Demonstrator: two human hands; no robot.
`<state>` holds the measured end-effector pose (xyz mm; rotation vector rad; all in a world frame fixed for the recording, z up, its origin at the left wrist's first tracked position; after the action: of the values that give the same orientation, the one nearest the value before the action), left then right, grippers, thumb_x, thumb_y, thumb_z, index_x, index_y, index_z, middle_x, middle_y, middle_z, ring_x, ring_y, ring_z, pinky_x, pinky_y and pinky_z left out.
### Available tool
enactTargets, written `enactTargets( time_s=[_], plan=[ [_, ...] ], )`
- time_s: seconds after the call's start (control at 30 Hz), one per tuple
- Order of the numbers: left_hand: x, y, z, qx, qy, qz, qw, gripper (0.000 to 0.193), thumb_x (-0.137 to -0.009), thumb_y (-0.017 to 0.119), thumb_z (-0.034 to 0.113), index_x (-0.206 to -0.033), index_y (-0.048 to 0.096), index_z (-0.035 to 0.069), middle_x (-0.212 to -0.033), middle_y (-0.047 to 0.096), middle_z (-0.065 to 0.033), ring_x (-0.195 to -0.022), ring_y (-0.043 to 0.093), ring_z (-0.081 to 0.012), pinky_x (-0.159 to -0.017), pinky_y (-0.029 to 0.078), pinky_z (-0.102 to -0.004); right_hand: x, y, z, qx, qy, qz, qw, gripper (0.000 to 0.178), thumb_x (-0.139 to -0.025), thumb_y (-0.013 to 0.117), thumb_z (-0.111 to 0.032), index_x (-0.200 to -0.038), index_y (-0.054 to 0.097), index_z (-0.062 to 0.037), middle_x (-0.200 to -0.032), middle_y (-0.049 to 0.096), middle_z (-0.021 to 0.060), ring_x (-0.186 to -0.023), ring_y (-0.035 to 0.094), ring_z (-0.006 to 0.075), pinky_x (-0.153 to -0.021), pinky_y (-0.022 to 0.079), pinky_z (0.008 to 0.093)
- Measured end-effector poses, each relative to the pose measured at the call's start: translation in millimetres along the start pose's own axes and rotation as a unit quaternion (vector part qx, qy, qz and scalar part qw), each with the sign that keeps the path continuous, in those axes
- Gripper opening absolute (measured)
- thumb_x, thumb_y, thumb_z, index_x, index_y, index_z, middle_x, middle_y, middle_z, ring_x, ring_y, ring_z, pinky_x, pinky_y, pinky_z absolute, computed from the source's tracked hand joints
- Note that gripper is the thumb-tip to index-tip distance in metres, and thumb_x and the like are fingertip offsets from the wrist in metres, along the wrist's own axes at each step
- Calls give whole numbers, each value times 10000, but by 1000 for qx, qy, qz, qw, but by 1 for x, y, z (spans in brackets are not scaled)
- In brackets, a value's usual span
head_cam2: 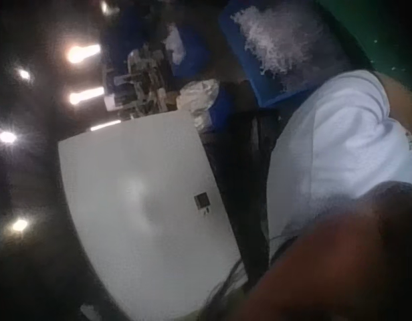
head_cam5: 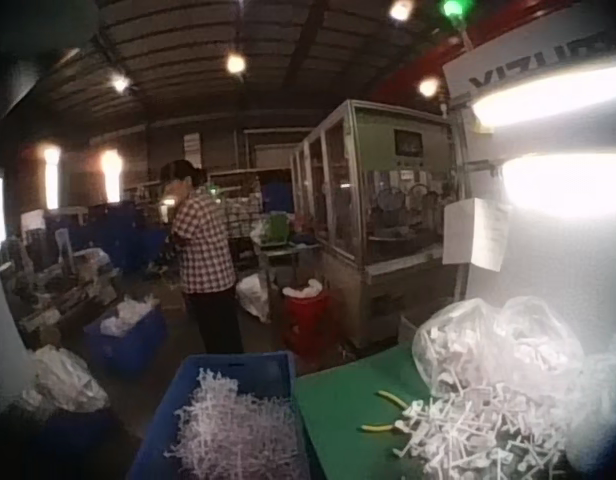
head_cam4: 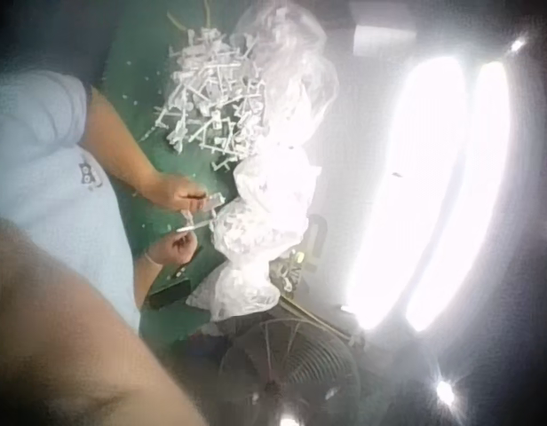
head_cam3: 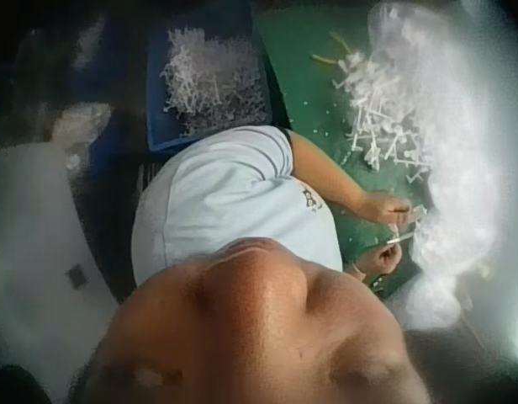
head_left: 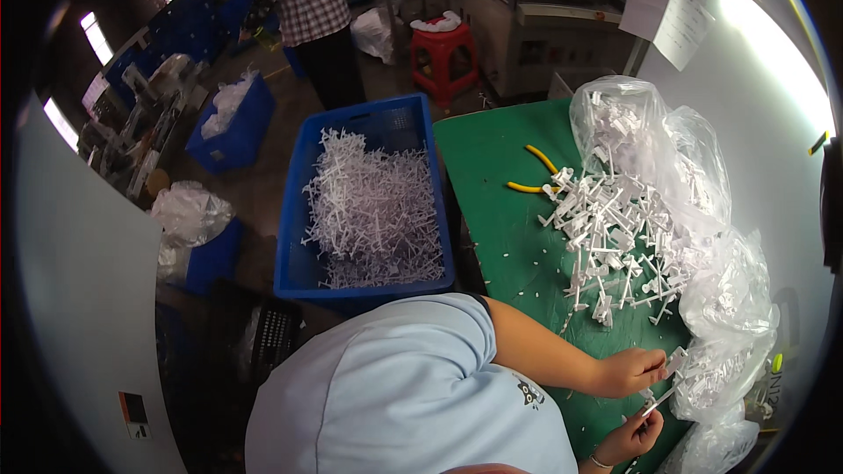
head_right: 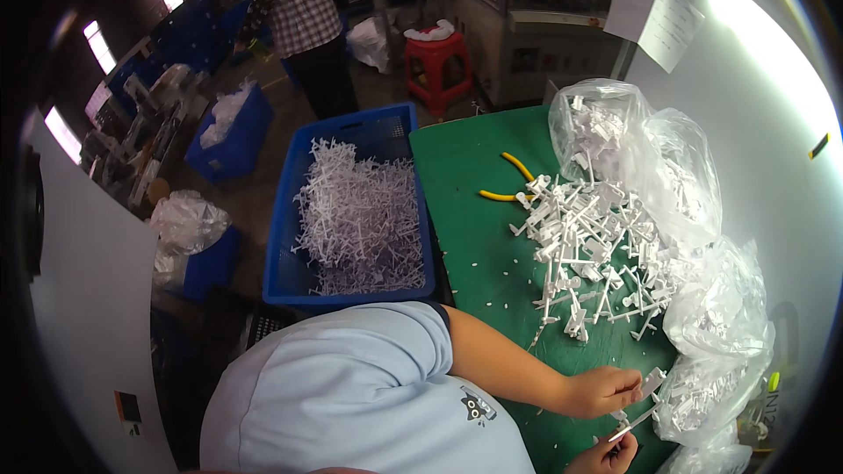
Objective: The person trims excess plastic from molded pieces using a small knife, detaches additional parts from plastic sprues by hand and with the knife, and discards scrap into a bin.
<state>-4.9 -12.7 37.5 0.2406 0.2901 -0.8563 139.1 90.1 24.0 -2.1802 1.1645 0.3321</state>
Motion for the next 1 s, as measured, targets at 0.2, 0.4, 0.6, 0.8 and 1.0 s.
enactTargets(
  time_s=[0.2,0.4,0.6,0.8,1.0],
  plan=[
    [20,-112,106,-17,26,44,999,261,-909,560,136,-1142,468,64,-1063,515,-76,-975,526,-172,-842,450,-336,-11,-9,-3,21,-25,33,999,130,-944,546,-107,-928,571,20,-762,517,11,-663,476,88,-558,413,224],
    [233,-432,323,-418,-41,710,565,616,-786,620,134,-1317,355,-28,-843,623,-114,-727,612,-204,-663,510,-337,-8,-19,-36,57,50,79,994,277,-886,659,-256,-886,673,21,-805,657,125,-714,586,220,-670,484,339],
    [589,-475,450,-301,-84,943,114,754,-743,607,215,-1393,304,-18,-1303,478,-300,-1187,511,-419,-1025,391,-431,-10,-12,-20,30,26,49,998,416,-891,629,-388,-859,665,25,-845,658,163,-781,593,245,-706,484,372],
    [675,-500,422,-419,-137,894,79,553,-796,542,236,-1283,487,-20,-1272,530,-279,-1189,514,-413,-991,426,-436,-7,-5,-8,32,55,30,998,464,-889,618,-443,-904,666,18,-871,667,147,-806,594,244,-726,476,369],
    [501,-582,259,-354,-39,816,456,465,-759,634,247,-1150,596,-2,-1116,635,-194,-1041,613,-295,-902,472,-364,-6,-6,-32,100,131,-51,985,493,-922,561,-454,-983,644,28,-958,668,151,-859,595,258,-776,477,364]
  ],
)
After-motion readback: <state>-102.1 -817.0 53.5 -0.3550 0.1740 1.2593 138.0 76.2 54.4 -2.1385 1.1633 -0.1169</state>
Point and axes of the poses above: each hand's wrist, its own x-axis away from the middle knuckle, its own y-axis out of the palm, z = x × y, the point moved 6 cm from there along -x, towards the middle knuckle
